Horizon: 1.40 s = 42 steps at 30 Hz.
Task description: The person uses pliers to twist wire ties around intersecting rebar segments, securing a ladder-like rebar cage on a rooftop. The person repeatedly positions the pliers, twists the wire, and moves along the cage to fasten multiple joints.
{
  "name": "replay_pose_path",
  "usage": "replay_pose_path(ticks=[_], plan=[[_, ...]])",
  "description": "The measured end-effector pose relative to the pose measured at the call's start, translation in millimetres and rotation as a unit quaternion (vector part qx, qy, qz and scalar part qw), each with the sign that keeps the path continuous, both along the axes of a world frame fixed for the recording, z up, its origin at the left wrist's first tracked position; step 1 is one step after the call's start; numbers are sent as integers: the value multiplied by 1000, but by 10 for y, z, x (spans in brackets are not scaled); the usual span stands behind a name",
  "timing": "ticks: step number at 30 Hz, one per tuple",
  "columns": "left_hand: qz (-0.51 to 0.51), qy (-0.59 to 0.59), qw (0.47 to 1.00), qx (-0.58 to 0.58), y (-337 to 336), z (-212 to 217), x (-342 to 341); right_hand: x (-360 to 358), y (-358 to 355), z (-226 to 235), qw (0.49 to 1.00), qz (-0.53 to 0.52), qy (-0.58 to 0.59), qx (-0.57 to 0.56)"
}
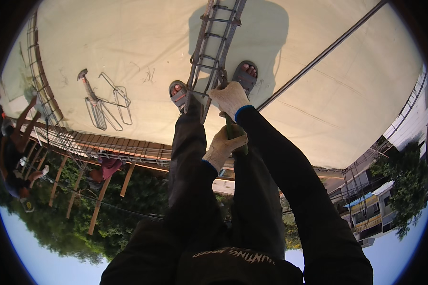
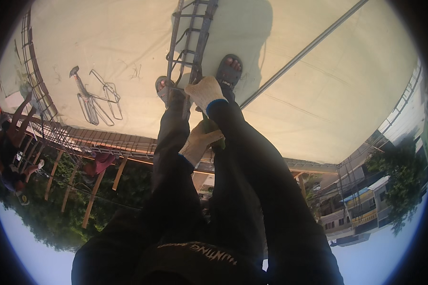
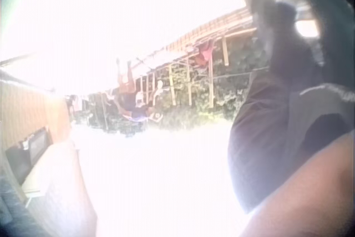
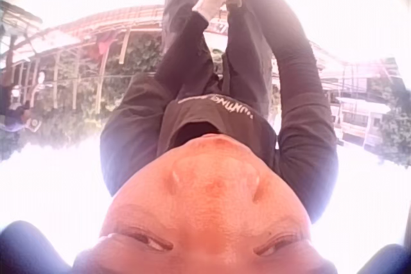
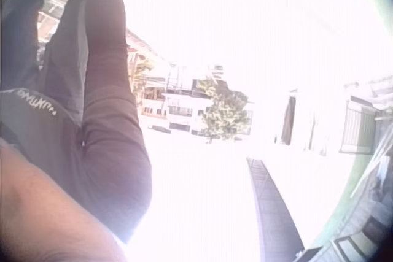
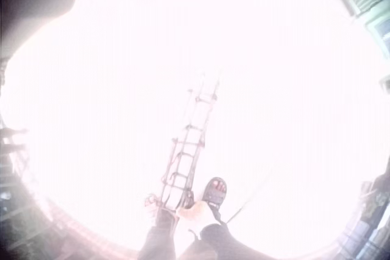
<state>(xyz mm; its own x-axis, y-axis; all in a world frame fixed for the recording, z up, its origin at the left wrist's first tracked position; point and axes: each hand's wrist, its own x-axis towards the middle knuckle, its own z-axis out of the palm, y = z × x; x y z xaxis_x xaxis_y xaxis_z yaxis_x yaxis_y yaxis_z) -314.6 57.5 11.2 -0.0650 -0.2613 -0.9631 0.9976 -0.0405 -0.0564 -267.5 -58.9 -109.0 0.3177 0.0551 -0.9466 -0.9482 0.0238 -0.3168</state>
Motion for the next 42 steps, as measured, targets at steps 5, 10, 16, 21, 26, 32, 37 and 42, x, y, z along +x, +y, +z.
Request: replay_pose_path(ticks=[5, 10, 16, 21, 26, 32, 37, 42], plan=[[163, -53, 978, 117, -320, -496, -758, 160, 45, 223, 969, 122, -13, -214], [313, 84, 942, 84, -80, -1258, -1319, -17, 179, 42, 949, 139, -100, -264], [216, -23, 976, 31, -85, -1235, -1265, -38, 81, 97, 961, 89, -101, -241], [255, -58, 956, 130, -201, -729, -1132, 5, 192, 211, 966, 174, -72, -179], [-7, -123, 976, 179, -213, -171, -510, -127, 195, 180, 959, 217, -151, -102], [-205, -54, 945, 251, -207, 402, 254, -252, 427, 165, 957, 250, -145, -17], [-167, -244, 944, 146, 440, 319, 42, 162, 101, 909, 962, -173, 75, 195], [74, -7, 997, 13, 471, 547, 449, 17, -203, 1025, 872, -356, 86, 325]])
